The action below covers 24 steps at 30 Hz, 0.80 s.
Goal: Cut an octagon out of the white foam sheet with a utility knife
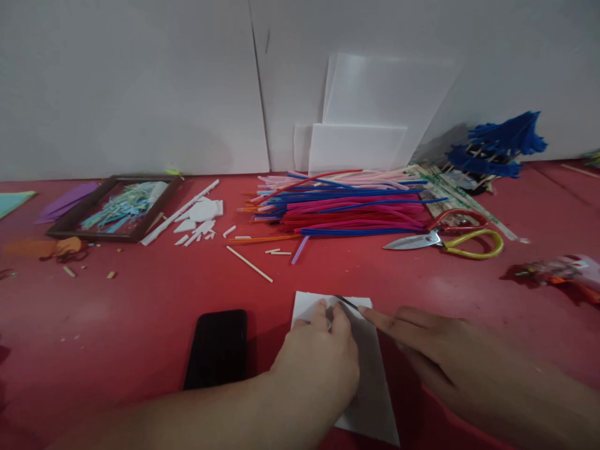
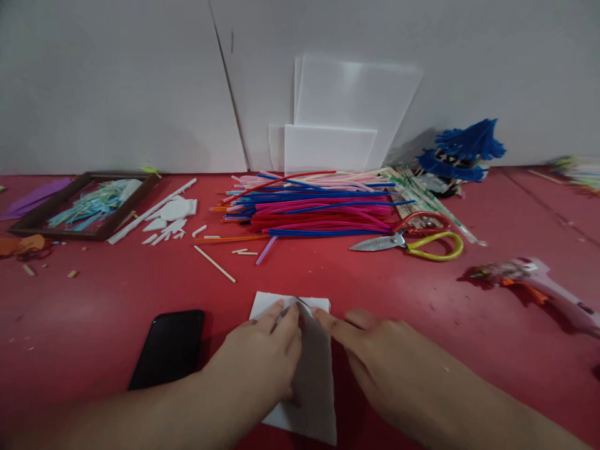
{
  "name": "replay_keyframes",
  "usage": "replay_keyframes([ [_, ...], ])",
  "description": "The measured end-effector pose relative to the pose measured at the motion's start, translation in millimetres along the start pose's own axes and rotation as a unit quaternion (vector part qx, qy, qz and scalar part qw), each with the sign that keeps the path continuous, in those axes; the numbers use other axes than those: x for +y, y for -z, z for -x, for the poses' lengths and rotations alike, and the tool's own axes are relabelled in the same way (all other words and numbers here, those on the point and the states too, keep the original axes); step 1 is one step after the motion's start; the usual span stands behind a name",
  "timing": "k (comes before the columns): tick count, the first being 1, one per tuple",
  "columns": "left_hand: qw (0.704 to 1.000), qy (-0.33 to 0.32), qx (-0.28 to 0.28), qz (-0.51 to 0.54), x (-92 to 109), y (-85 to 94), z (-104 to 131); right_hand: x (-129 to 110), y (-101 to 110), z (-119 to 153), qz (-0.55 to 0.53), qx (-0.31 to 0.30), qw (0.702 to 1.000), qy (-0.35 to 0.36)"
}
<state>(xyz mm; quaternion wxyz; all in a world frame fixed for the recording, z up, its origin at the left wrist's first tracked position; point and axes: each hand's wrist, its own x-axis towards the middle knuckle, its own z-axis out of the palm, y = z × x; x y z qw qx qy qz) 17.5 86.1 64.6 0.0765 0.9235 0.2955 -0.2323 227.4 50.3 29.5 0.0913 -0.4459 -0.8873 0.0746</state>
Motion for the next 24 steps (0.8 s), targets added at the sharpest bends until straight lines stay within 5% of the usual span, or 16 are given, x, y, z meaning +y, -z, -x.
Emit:
replay_keyframes([
  [13, 0.999, -0.015, 0.049, 0.01, -3.9, -3.1, -3.2, -2.6, -2.5, -8.0, -0.099, -0.016, 0.995, -0.024],
  [24, 0.998, -0.001, 0.048, 0.028, -3.9, -0.6, -1.5, -8.2, 21.5, -12.6, -0.102, -0.08, 0.991, -0.026],
])
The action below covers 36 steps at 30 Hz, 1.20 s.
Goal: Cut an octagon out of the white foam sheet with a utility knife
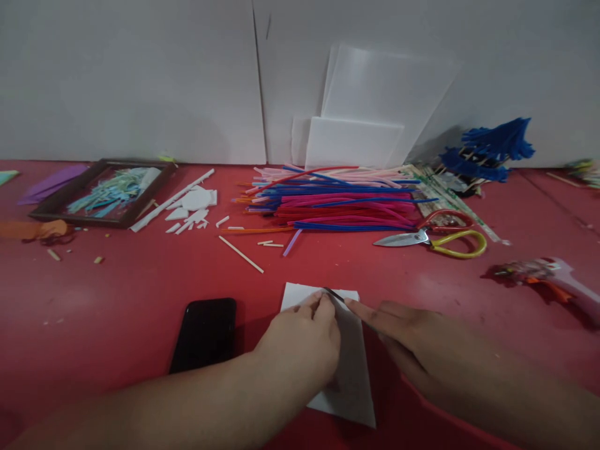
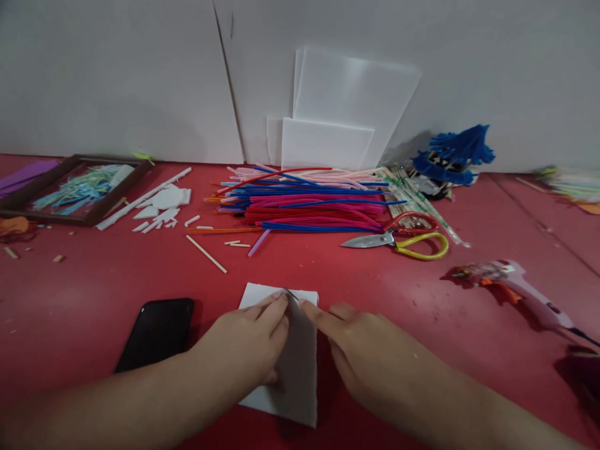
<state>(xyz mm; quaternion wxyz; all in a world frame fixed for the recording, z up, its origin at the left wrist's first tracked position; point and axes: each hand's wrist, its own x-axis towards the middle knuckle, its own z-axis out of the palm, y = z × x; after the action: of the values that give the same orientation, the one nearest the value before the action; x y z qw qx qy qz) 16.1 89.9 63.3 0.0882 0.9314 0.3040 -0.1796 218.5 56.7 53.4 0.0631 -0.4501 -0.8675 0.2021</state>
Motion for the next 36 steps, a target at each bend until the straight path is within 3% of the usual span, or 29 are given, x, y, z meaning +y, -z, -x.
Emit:
replay_keyframes([
  [6, 1.0, 0.015, 0.001, 0.002, -0.5, -5.3, 1.4, -1.3, 3.6, 3.4, 0.0, -0.029, 1.0, -0.004],
  [14, 0.999, 0.031, 0.014, 0.002, 0.7, -8.9, 2.9, 6.9, -14.7, 18.1, 0.003, 0.003, 1.0, -0.025],
  [19, 0.999, 0.024, 0.026, -0.007, -1.1, -13.6, 1.5, 6.3, -10.9, 23.5, 0.028, -0.011, 0.999, -0.018],
  [31, 0.999, 0.02, 0.029, -0.011, -1.1, -13.7, 3.0, 1.6, -18.9, 47.4, 0.074, 0.062, 0.995, 0.008],
  [36, 1.0, 0.021, 0.011, 0.0, -0.4, -6.8, 2.1, 0.4, -27.9, 67.6, 0.108, 0.13, 0.986, 0.008],
])
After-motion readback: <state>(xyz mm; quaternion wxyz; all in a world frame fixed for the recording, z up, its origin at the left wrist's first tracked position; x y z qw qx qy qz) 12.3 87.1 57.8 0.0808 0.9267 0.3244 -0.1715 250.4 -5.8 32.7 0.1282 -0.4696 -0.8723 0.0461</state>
